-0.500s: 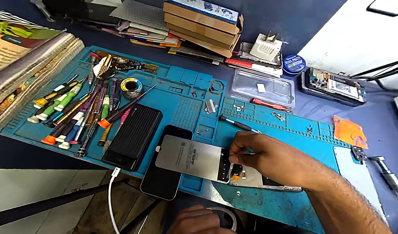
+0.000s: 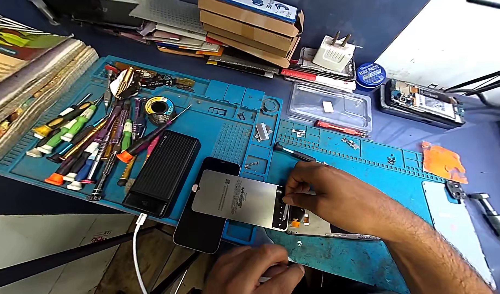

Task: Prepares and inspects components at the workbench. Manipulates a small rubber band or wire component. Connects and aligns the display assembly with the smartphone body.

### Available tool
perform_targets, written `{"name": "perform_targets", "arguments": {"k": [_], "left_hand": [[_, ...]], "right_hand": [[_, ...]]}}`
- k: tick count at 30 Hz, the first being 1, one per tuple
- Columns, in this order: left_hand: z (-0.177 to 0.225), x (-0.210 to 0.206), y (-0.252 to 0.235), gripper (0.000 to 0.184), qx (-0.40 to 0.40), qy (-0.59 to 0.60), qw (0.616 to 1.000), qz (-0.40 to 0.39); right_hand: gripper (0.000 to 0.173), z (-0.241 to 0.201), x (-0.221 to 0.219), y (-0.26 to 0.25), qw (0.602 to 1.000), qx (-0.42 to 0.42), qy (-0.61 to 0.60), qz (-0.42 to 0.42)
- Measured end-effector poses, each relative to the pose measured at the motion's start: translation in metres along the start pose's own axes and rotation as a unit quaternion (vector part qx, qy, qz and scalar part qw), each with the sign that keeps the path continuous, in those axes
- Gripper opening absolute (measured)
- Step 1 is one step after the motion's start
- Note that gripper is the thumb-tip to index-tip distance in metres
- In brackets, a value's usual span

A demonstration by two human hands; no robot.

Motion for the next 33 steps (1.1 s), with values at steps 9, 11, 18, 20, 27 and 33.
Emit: {"name": "perform_targets", "arguments": {"k": [9,11,18,20,27,33], "left_hand": [[0.001,-0.006,-0.012,0.02,0.034,-0.131,0.991,-0.02],[0.003,-0.006,-0.013,0.019,0.044,-0.143,0.988,-0.027],[0.006,-0.006,-0.014,0.019,0.078,-0.165,0.982,-0.045],[0.006,-0.006,-0.014,0.019,0.079,-0.171,0.981,-0.047],[0.006,-0.005,-0.014,0.02,0.082,-0.175,0.98,-0.051],[0.006,-0.006,-0.013,0.02,0.08,-0.181,0.979,-0.054]], "right_hand": [[0.01,-0.002,-0.002,0.0,1.0,0.0,0.024,0.004],[0.01,-0.003,-0.002,0.0,1.0,-0.001,0.026,0.005],[0.011,-0.005,-0.004,-0.001,0.999,0.001,0.037,0.011],[0.011,-0.006,-0.005,0.0,0.999,0.005,0.051,0.017],[0.007,-0.013,-0.01,0.005,0.993,0.02,0.093,0.063],[0.01,-0.015,-0.015,0.01,0.988,0.03,0.112,0.105]]}}
Point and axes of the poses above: each hand's wrist, its own y-axis away from the middle knuckle, its own x-axis out of the back of the hand, z = x × y, the point moved 3 cm from there along -y, towards the middle knuckle, and after that the axes turned 3 degrees about x, right-handed, at the moved point
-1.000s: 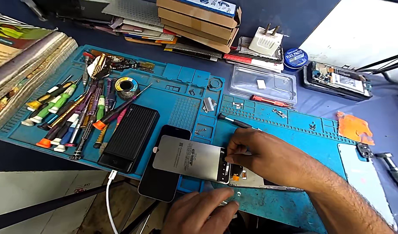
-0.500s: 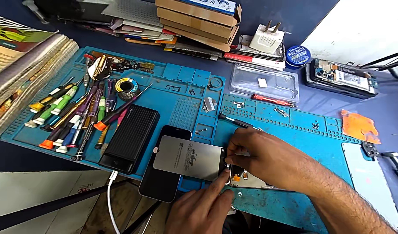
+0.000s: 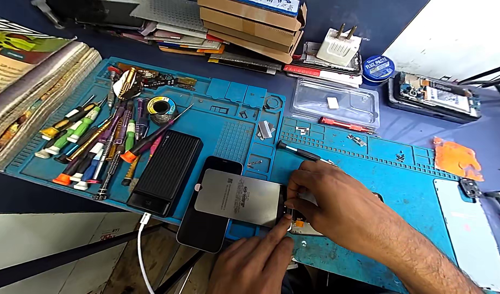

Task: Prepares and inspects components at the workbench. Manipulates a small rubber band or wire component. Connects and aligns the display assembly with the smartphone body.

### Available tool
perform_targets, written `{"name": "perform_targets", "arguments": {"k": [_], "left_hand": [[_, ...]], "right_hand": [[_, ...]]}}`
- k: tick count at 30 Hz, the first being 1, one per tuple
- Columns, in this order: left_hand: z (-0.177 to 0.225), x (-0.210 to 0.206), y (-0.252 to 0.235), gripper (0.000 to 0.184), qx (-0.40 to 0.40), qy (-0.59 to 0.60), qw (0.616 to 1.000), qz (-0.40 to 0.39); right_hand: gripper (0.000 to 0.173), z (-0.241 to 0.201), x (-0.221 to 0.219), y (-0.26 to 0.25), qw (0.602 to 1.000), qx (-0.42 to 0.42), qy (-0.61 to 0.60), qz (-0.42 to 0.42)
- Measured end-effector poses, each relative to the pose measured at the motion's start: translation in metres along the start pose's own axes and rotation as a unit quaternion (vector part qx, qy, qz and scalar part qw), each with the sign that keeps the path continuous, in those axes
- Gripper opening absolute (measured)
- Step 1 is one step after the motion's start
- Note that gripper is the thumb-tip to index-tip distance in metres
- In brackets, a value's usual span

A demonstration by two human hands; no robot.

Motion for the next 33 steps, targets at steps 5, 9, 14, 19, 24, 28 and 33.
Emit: {"name": "perform_targets", "arguments": {"k": [5,9,14,19,24,28,33], "left_hand": [[-0.001,0.0,0.0,0.02,-0.003,-0.007,1.0,0.001],[0.0,0.0,0.0,0.02,-0.001,-0.009,1.0,0.003],[0.0,0.001,0.0,0.021,0.006,-0.003,1.0,-0.001],[-0.001,0.001,0.0,0.021,0.003,0.001,1.0,0.0],[-0.002,0.001,0.0,0.021,0.003,0.0,1.0,-0.001],[-0.002,0.002,0.0,0.021,0.005,0.0,1.0,-0.001],[-0.003,0.002,-0.001,0.023,0.014,0.033,0.999,-0.001]], "right_hand": [[0.011,0.003,-0.003,0.001,1.0,-0.01,-0.006,0.008],[0.013,0.003,-0.003,0.002,1.0,-0.024,-0.009,0.014],[0.034,0.006,-0.001,0.001,0.998,-0.044,-0.011,0.041],[0.042,0.013,0.001,-0.004,0.997,-0.061,-0.037,0.024],[0.016,0.017,0.001,-0.01,0.995,-0.065,-0.075,-0.002],[0.008,0.021,0.001,-0.014,0.991,-0.074,-0.112,0.004],[0.003,0.02,0.002,-0.012,0.992,-0.065,-0.108,0.025]]}}
Point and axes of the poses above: each hand's wrist, its own y-axis away from the middle knuckle, its own x-axis out of the back of the hand, z = x × y, the point moved 3 cm from there along -y, towards the middle knuckle, and after that the axes turned 3 degrees about x, right-handed, at the moved point
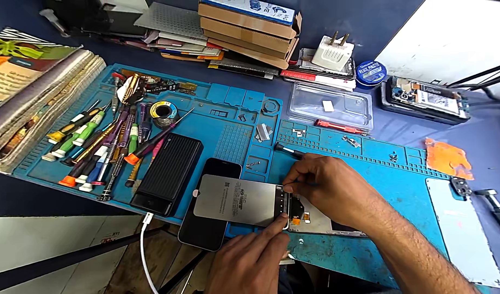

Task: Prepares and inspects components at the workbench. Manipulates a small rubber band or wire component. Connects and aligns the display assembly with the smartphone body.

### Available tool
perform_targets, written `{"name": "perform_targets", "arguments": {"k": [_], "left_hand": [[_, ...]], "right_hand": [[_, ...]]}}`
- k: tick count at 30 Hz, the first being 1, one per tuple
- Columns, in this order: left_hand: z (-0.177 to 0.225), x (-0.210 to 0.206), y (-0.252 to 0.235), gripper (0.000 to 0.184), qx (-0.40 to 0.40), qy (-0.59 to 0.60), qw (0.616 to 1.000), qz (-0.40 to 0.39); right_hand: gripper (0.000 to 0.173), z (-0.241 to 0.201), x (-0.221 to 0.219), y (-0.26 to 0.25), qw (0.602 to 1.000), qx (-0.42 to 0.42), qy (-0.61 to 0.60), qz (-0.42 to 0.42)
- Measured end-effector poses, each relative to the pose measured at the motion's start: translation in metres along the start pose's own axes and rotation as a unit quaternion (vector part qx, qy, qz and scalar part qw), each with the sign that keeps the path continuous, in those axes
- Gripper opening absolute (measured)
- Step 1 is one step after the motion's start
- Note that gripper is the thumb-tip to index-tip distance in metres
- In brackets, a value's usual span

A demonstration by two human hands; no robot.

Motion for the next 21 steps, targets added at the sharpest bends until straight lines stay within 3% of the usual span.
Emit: {"name": "perform_targets", "arguments": {"k": [7,11,15,21], "left_hand": [[0.0,0.001,0.0,0.024,0.021,0.071,0.997,0.013],[0.005,0.002,0.001,0.022,0.004,0.127,0.991,0.044],[0.022,-0.01,0.004,0.018,-0.021,0.142,0.988,0.051],[0.055,-0.039,0.01,0.014,-0.064,0.169,0.983,-0.019]], "right_hand": [[0.014,-0.011,0.011,0.063,0.987,0.032,-0.073,0.137],[0.026,-0.011,-0.011,0.123,0.971,0.025,-0.225,0.077],[0.027,-0.01,-0.039,0.165,0.933,0.0,-0.345,0.108],[0.018,0.004,-0.055,0.213,0.901,-0.063,-0.374,0.209]]}}
Point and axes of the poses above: each hand's wrist, its own y-axis away from the middle knuckle, its own x-axis out of the back of the hand, z = x × y, the point moved 3 cm from there along -y, towards the middle knuckle, and after that the axes turned 3 degrees about x, right-handed, at the moved point
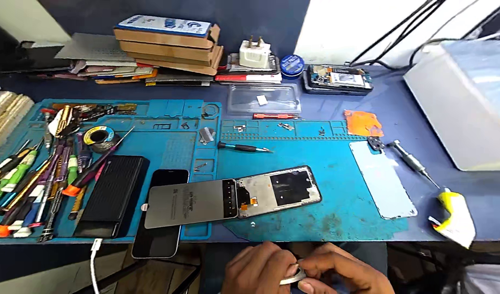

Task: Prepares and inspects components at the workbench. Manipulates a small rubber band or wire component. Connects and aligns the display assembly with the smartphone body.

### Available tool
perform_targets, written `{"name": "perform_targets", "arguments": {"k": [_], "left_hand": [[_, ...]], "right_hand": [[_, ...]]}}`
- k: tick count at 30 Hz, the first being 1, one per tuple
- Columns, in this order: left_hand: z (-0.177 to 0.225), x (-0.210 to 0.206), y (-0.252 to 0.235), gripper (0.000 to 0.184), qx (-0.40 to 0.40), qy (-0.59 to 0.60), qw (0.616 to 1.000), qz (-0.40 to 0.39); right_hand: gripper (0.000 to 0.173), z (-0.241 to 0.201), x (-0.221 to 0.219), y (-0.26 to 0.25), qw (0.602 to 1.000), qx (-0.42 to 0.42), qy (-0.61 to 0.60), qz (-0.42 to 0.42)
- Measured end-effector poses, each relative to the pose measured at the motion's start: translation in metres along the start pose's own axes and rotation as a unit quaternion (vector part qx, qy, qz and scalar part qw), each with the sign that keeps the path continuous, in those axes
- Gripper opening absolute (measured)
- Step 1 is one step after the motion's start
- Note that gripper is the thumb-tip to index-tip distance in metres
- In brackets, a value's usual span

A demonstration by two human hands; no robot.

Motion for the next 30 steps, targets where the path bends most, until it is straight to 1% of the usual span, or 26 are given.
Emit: {"name": "perform_targets", "arguments": {"k": [4,8,12,14,15,17,19,20,22,25,28,30], "left_hand": [[0.012,-0.034,0.001,0.015,-0.011,0.024,0.997,-0.072],[0.024,-0.072,0.003,0.015,-0.042,0.048,0.988,-0.143],[0.034,-0.107,0.004,0.016,-0.094,0.033,0.978,-0.182],[0.038,-0.117,0.003,0.015,-0.104,0.048,0.968,-0.221],[0.039,-0.121,0.002,0.013,-0.095,0.073,0.96,-0.254],[0.039,-0.126,-0.001,0.016,-0.061,0.139,0.928,-0.34],[0.038,-0.132,-0.003,0.024,-0.034,0.196,0.888,-0.415],[0.037,-0.137,-0.003,0.03,-0.032,0.219,0.873,-0.435],[0.039,-0.147,-0.001,0.038,-0.039,0.242,0.864,-0.439],[0.048,-0.157,0.002,0.035,-0.063,0.221,0.884,-0.407],[0.056,-0.161,0.003,0.031,-0.092,0.176,0.91,-0.363],[0.059,-0.165,0.002,0.028,-0.117,0.155,0.916,-0.35]], "right_hand": [[0.01,0.016,0.021,0.034,0.997,-0.033,-0.014,0.069],[0.01,0.031,0.041,0.071,0.988,-0.075,-0.015,0.132],[0.007,0.035,0.051,0.102,0.966,-0.126,-0.011,0.226],[0.007,0.035,0.054,0.116,0.95,-0.15,-0.003,0.273],[0.007,0.036,0.057,0.124,0.943,-0.157,0.002,0.294],[0.007,0.035,0.062,0.138,0.931,-0.161,0.009,0.326],[0.006,0.034,0.068,0.151,0.923,-0.159,0.014,0.349],[0.006,0.033,0.07,0.157,0.92,-0.159,0.017,0.358],[0.007,0.034,0.072,0.167,0.916,-0.155,0.019,0.368],[0.008,0.038,0.075,0.182,0.915,-0.149,0.043,0.372],[0.009,0.043,0.076,0.198,0.904,-0.14,0.069,0.397],[0.009,0.048,0.077,0.207,0.899,-0.131,0.068,0.412]]}}
Point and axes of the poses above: each hand's wrist, its own y-axis away from the middle knuckle, its own x-axis out of the back of the hand, z = x × y, the point moved 3 cm from there along -y, towards the middle knuckle, and after that the axes turned 3 degrees about x, right-handed, at the moved point
